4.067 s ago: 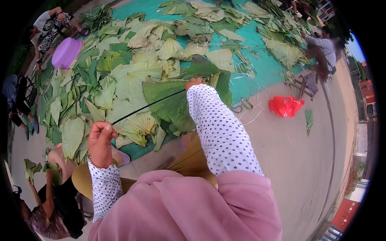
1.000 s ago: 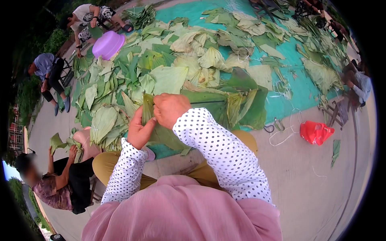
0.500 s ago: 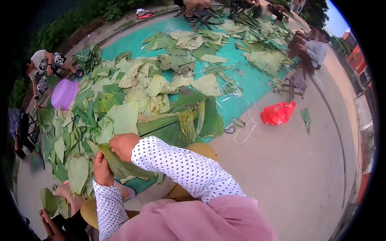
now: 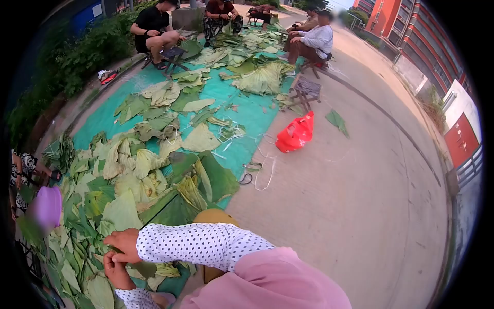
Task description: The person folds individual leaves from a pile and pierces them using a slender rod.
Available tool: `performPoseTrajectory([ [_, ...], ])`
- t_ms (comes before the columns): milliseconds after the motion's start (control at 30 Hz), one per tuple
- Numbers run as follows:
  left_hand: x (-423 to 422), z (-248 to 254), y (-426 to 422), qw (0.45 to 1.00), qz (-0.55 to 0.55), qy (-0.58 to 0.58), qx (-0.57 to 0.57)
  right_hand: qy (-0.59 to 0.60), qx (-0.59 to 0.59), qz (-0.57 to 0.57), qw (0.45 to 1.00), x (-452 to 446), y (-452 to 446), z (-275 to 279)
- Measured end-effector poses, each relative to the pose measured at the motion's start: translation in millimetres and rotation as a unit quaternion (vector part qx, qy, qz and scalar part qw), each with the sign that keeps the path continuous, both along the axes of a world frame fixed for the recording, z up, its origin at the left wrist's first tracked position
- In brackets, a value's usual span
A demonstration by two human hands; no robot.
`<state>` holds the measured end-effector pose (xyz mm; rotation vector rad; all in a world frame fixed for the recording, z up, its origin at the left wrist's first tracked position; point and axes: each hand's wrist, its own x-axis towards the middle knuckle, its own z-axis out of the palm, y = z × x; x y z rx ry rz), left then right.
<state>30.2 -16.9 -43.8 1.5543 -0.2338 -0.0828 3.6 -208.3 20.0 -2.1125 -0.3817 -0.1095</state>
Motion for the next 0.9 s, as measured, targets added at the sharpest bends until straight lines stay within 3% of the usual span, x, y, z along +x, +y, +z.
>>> performPoseTrajectory([
  [67, -7, 26, -18, 0.998, 0.002, 0.053, 0.013, -0.008, -0.041, -0.018, 0.999, 3, 1, -10],
  [200, -12, 36, -20, 0.998, 0.016, 0.037, 0.044, -0.027, -0.030, -0.085, 0.996, 9, -17, -29],
  [300, -19, 43, -25, 0.998, 0.005, 0.038, 0.044, 0.093, -0.042, -0.100, 0.990, 11, -32, -32],
  [500, -29, 40, -26, 0.998, 0.018, 0.050, 0.016, 0.208, -0.102, -0.133, 0.964, 30, -66, -84],
  [633, -47, 45, -23, 0.998, 0.026, 0.053, -0.010, 0.250, -0.187, -0.207, 0.927, 38, -104, -130],
  [833, -74, 51, -3, 0.998, -0.024, 0.042, -0.032, 0.373, -0.325, -0.305, 0.814, 38, -152, -171],
  [900, -79, 49, 3, 0.998, -0.022, 0.049, -0.031, 0.329, -0.342, -0.335, 0.814, 38, -148, -173],
])
